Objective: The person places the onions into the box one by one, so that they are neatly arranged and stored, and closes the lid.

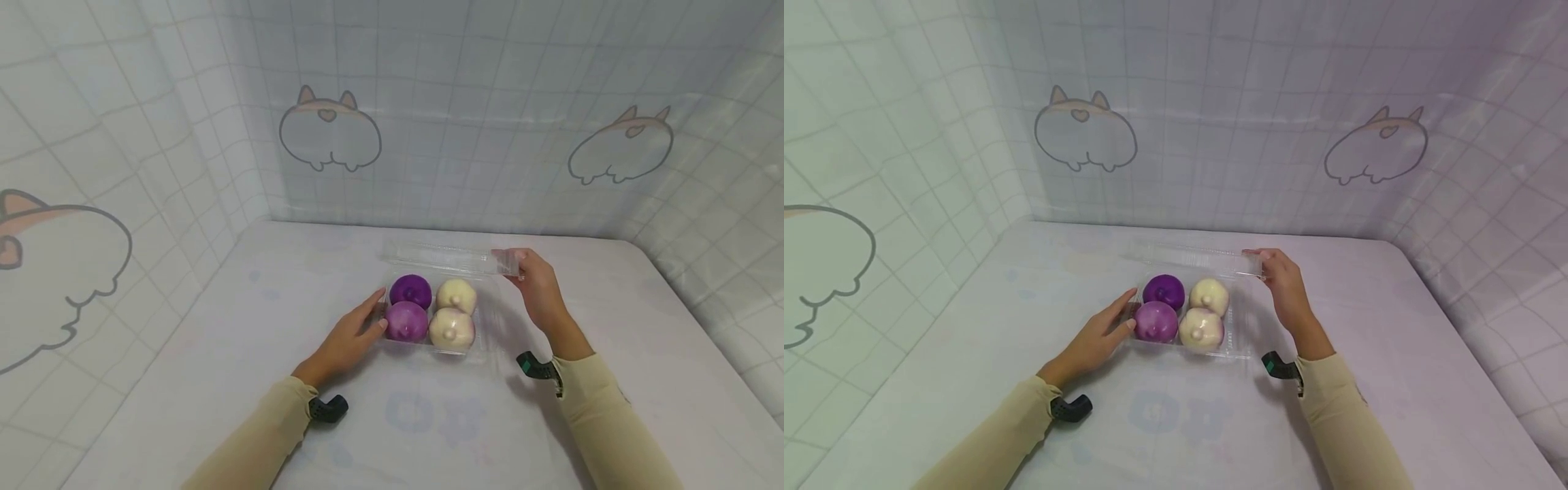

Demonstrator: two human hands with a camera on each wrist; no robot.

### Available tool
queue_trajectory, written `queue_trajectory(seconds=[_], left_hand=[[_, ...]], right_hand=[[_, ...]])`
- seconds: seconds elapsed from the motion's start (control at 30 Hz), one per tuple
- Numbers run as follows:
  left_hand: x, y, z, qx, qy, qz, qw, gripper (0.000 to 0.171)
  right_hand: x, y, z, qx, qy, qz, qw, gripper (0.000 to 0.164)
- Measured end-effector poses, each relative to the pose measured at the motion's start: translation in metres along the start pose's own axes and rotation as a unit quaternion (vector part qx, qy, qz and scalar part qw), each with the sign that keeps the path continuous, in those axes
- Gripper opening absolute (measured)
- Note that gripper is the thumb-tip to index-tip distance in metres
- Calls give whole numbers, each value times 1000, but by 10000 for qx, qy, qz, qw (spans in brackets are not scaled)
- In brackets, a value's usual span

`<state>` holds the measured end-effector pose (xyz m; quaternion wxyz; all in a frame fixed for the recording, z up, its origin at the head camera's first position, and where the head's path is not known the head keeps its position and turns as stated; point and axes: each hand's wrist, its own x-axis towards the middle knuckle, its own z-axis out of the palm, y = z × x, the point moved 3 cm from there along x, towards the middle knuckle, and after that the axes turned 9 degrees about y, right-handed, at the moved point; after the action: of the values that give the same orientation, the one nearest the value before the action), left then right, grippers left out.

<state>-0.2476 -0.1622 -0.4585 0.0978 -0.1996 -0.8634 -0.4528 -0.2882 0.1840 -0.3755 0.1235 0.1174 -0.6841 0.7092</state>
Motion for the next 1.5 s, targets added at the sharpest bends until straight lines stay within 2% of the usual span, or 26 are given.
queue_trajectory(seconds=[0.1, 0.23, 0.4, 0.53, 0.7, 0.93, 1.17, 1.3, 1.4, 1.5], left_hand=[[1, 4, -1, -31, -2, -13, 10000, 63], [0, 7, -2, -46, -37, -146, 9999, 65], [-2, 5, -2, 19, -36, -200, 9998, 72], [-2, 2, -1, -7, -44, -3, 10000, 71], [-1, 0, -3, -34, -100, 186, 9998, 72], [-3, 0, -8, -58, -340, -128, 9993, 79], [-4, -1, -12, -299, -657, -200, 9972, 89], [-4, -3, -13, -445, -775, -58, 9960, 91], [-4, -5, -13, -480, -776, 118, 9958, 88], [-4, -5, -14, -546, -758, 161, 9955, 86]], right_hand=[[-5, 0, -1, -400, -28, -13, 9992, 53], [-10, 2, -2, -893, 36, 10, 9960, 51], [-16, 5, -1, -1236, 54, -185, 9921, 38], [-19, 8, 1, -1209, 15, -318, 9922, 26], [-21, 14, 1, -1026, 0, -402, 9939, 23], [-24, 18, 3, -1084, 26, -508, 9928, 22], [-26, 16, 6, -1061, 111, -646, 9922, 21], [-27, 16, 7, -1214, 167, -683, 9901, 20], [-28, 16, 8, -1343, 175, -732, 9881, 20], [-29, 17, 9, -1364, 173, -790, 9873, 19]])
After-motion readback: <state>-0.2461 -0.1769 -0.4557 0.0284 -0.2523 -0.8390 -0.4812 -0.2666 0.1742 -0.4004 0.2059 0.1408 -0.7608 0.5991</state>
